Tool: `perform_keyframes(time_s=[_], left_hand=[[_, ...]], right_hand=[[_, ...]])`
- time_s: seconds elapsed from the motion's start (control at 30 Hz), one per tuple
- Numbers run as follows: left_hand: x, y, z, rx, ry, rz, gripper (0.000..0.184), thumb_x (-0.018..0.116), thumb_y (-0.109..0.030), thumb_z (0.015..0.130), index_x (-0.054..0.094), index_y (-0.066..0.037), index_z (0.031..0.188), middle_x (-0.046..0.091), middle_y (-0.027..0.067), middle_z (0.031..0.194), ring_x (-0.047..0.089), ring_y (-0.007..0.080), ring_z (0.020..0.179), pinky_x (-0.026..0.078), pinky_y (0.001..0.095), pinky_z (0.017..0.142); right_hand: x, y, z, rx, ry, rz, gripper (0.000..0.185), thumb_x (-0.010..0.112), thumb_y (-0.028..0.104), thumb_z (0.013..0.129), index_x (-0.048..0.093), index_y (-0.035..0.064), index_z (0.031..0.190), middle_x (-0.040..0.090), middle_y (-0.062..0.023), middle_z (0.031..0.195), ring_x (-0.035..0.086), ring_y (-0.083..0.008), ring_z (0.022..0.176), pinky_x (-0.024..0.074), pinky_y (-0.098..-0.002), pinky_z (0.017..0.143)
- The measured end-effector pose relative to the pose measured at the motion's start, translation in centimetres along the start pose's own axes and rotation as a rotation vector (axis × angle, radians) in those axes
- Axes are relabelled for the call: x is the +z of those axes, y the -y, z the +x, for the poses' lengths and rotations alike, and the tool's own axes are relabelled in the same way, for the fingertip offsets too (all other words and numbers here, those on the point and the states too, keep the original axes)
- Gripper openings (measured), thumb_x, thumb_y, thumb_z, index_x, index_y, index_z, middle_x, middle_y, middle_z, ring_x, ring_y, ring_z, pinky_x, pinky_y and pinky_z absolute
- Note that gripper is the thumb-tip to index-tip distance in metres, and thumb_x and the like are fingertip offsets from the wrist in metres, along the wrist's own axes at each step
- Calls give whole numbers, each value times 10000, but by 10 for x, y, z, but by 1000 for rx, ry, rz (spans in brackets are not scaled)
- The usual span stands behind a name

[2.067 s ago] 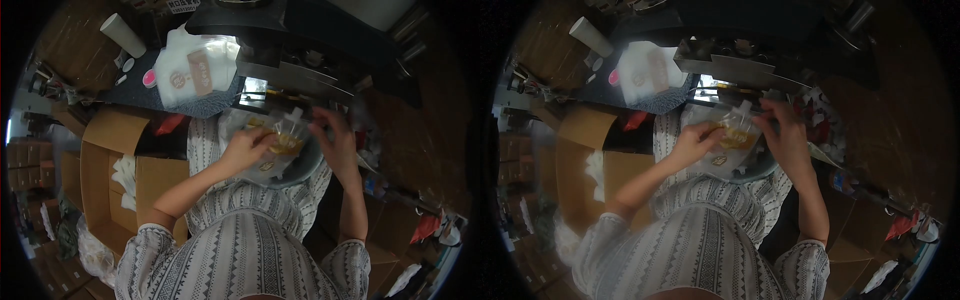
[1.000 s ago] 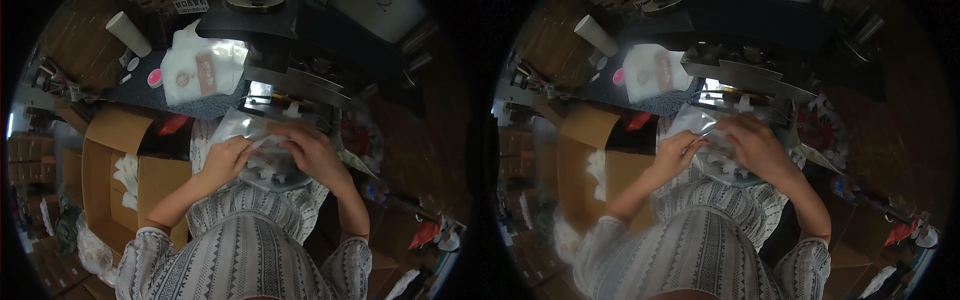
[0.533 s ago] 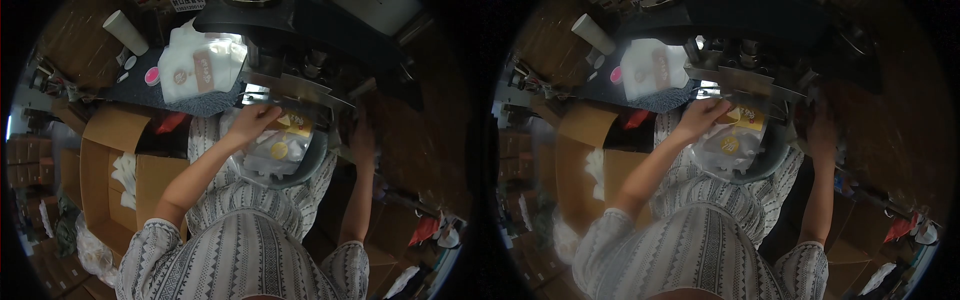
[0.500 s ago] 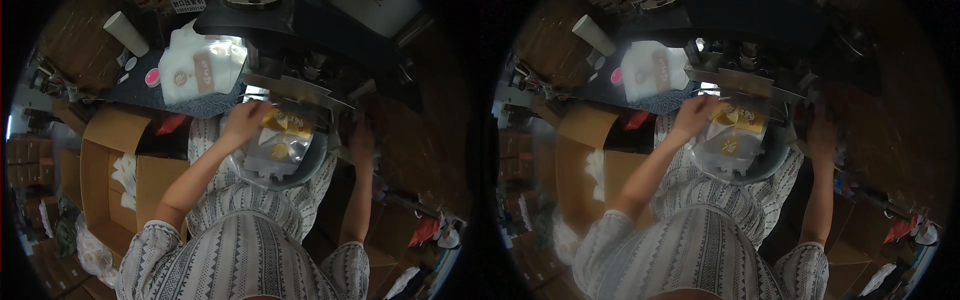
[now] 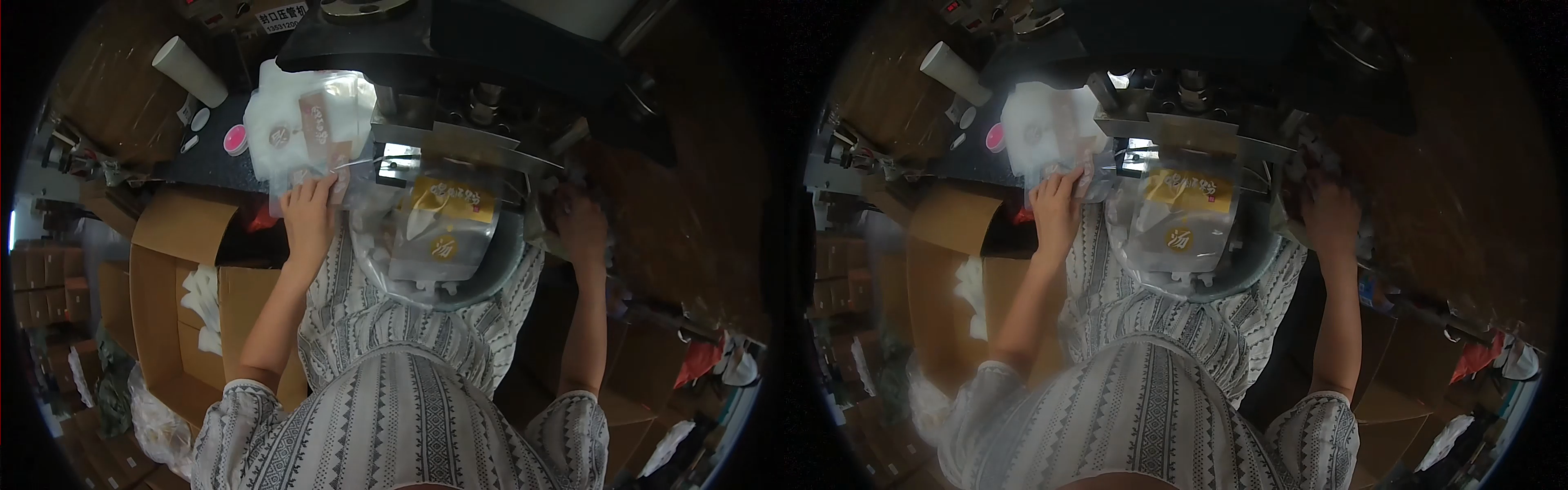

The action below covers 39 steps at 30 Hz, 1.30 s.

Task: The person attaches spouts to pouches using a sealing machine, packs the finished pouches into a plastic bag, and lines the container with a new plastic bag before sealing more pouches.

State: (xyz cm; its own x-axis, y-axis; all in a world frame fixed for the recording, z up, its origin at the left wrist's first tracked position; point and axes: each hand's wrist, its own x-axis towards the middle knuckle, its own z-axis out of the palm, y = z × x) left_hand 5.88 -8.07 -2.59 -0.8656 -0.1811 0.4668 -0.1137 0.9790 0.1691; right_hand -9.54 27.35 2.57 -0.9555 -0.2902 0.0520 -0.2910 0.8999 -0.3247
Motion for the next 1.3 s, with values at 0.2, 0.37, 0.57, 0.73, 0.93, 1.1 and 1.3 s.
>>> perform_keyframes(time_s=[0.2, 0.37, 0.57, 0.73, 0.93, 1.1, 1.3], left_hand=[[-13, -5, -9, -128, 2, -228, 86, 609, -70, 826, 644, -50, 902, 559, 117, 771, 563, 334, 721, 434, 395, 623], [-32, -38, -10, -161, 13, -337, 107, 608, -35, 812, 639, -48, 914, 578, 113, 807, 585, 337, 708, 465, 396, 602], [-39, -61, -7, -97, -3, -386, 131, 639, -27, 774, 637, -50, 903, 593, 107, 837, 603, 321, 699, 481, 379, 584], [-39, -71, -7, -82, 28, -412, 150, 658, -27, 752, 636, -51, 898, 583, 98, 819, 604, 306, 693, 478, 373, 575], [-41, -80, -8, 23, 123, -494, 124, 650, -43, 777, 630, -46, 899, 565, 93, 804, 596, 305, 713, 475, 382, 584], [-16, -93, 1, -347, 640, -1055, 180, 629, -173, 870, 645, -3, 926, 643, 121, 765, 651, 193, 647, 485, 308, 551], [10, -99, 49, -764, 747, -1362, 312, 609, -246, 914, 640, 64, 911, 658, 81, 759, 641, 110, 671, 513, 223, 591]], right_hand=[[3, -24, -14, -81, -12, -52, 236, 589, 148, 833, 609, 34, 1039, 648, -192, 942, 623, -377, 878, 499, -448, 729], [-16, -5, -14, 17, 44, 4, 210, 617, 202, 860, 625, 11, 947, 668, -172, 868, 642, -363, 818, 500, -414, 657], [-23, 25, -18, 89, -126, 313, 243, 656, 257, 867, 641, 30, 954, 643, -127, 688, 648, -300, 661, 485, -340, 610], [-15, 79, -28, -304, 8, 645, 218, 704, 89, 792, 631, 26, 987, 633, -104, 848, 630, -249, 726, 489, -288, 632], [3, 101, -28, -736, 21, 601, 273, 698, 78, 774, 624, 40, 1034, 622, -122, 906, 625, -263, 832, 519, -356, 688], [-1, 90, -25, -382, 115, 638, 304, 708, 73, 783, 638, 49, 1078, 649, -97, 990, 641, -207, 898, 513, -299, 739], [-14, 59, -27, -216, 2, 423, 352, 704, 169, 802, 592, 63, 1118, 636, -140, 992, 636, -297, 863, 510, -356, 731]])
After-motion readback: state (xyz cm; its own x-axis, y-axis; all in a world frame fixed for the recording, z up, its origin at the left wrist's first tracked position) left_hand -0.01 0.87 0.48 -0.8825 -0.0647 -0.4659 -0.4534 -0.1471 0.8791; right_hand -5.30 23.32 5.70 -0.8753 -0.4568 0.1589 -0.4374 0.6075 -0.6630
